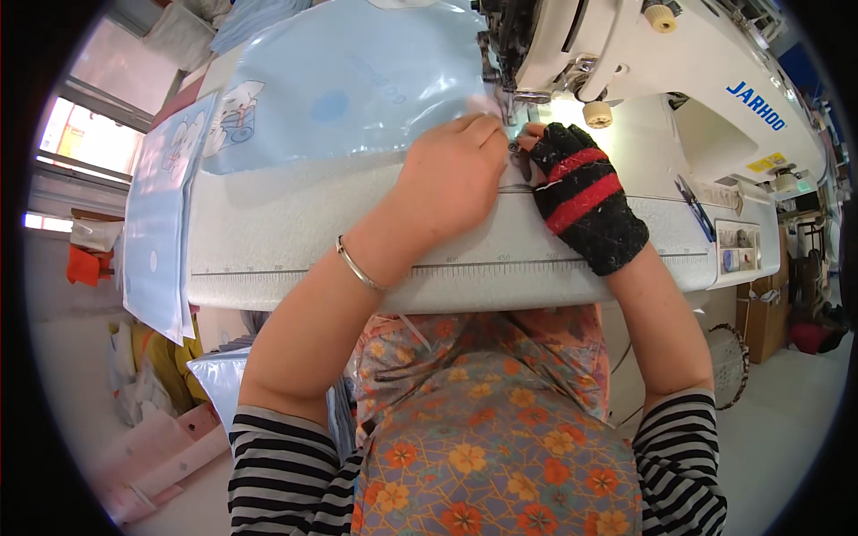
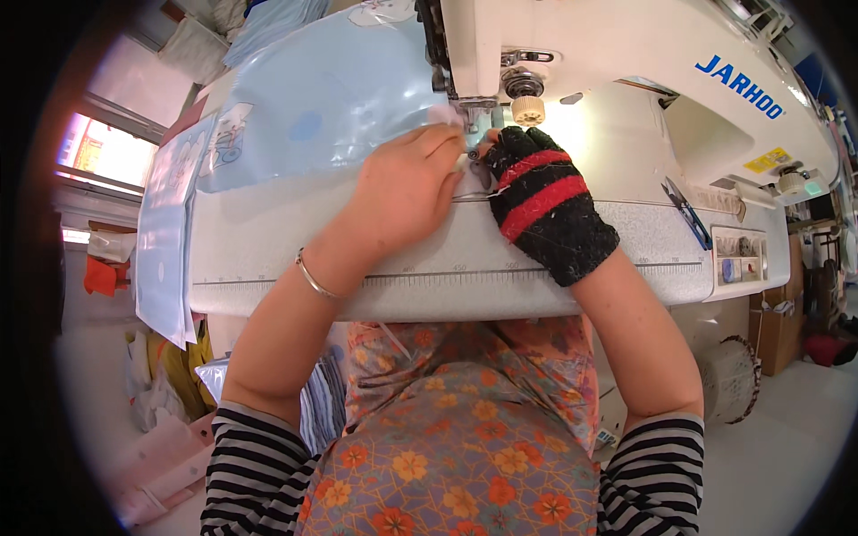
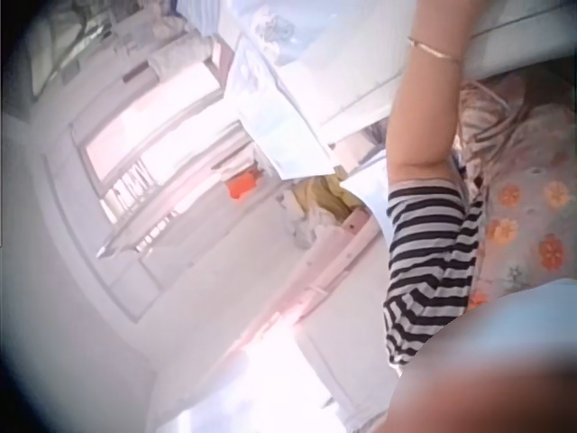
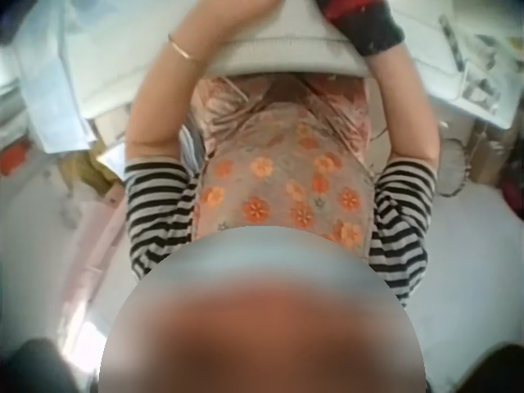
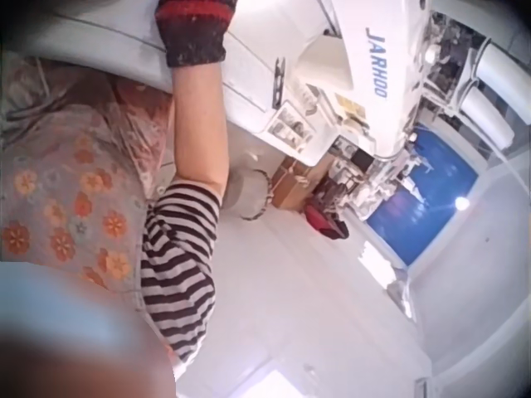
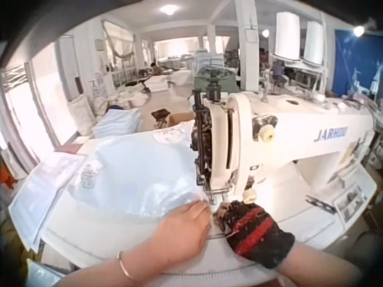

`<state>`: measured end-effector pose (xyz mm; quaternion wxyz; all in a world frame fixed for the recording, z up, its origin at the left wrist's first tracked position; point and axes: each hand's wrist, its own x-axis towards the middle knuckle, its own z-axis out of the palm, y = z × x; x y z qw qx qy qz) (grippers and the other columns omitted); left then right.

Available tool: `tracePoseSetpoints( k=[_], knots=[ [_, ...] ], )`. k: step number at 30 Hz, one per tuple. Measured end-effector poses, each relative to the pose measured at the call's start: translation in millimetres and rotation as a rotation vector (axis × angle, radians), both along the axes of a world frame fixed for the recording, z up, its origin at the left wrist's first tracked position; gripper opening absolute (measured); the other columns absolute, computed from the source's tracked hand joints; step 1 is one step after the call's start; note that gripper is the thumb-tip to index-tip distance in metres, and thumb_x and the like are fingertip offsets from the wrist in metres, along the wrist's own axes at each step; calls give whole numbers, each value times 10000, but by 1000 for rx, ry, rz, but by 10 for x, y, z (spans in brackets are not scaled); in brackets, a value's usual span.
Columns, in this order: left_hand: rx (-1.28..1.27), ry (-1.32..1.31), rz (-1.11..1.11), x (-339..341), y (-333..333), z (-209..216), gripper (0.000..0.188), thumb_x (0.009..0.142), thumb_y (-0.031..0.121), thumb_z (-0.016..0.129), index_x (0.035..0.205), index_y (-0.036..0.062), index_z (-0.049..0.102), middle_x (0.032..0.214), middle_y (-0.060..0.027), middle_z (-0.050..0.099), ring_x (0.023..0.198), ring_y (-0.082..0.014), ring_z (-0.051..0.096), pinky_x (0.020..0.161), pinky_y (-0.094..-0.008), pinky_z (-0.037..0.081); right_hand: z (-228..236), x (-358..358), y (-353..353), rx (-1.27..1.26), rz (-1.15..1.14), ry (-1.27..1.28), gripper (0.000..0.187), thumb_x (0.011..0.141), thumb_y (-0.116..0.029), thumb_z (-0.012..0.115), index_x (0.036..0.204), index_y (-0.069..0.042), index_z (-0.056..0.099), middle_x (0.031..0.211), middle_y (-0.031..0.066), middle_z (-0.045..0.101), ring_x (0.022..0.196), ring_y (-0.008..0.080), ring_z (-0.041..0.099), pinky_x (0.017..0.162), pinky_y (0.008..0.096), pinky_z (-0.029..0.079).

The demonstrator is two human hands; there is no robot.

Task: Sewing light blue textile panels with cartoon graphics using an industrial sewing machine.

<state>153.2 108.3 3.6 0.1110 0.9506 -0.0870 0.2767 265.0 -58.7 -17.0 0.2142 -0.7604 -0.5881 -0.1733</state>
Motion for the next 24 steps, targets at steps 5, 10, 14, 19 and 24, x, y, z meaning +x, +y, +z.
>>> tracePoseSetpoints(
  k=[5, 10, 14, 19, 24],
  knots=[
    [-19, -10, 66, 110, 143, -60, 264, 759, 117, 664, 985, -12, 620, 1125, -172, 627, 1035, -320, 616, 894, -405, 506, 64, -47, 59, 38, -43, 3, 219, 829, -4, 560, 1026, -51, 645, 1096, 142, 644, 995, 327, 605, 880, 420, 493],
    [-59, 7, 95, 50, 260, -47, 357, 781, 154, 668, 1100, 5, 606, 1206, -164, 600, 1137, -319, 564, 1004, -476, 429, 76, -45, 21, 95, -32, 95, 165, 835, -16, 566, 968, -46, 660, 1041, 148, 663, 950, 334, 623, 858, 422, 502],
    [63, -72, 414, -120, 478, 113, 497, 789, 202, 677, 1245, 30, 578, 1309, -167, 559, 1264, -372, 480, 1091, -563, 314, 44, -28, -48, 90, -29, 74, 220, 829, -6, 552, 1017, -43, 659, 1068, 158, 662, 982, 348, 625, 891, 424, 505],
    [5, 53, 632, -388, 790, 60, 619, 754, 221, 675, 1323, 27, 527, 1347, -202, 524, 1326, -354, 406, 1100, -571, 269, 119, -94, -20, 88, -27, 160, 230, 843, 20, 542, 1027, -44, 665, 1075, 161, 659, 1001, 346, 623, 896, 415, 507],
    [-41, 86, 565, -502, 969, -8, 503, 745, 146, 640, 1230, 27, 579, 1201, -172, 594, 1138, -334, 556, 959, -466, 444, 57, -40, -34, 87, -30, 175, 234, 839, 26, 552, 1028, -46, 671, 1077, 159, 658, 1005, 345, 623, 896, 414, 505]
  ],
)
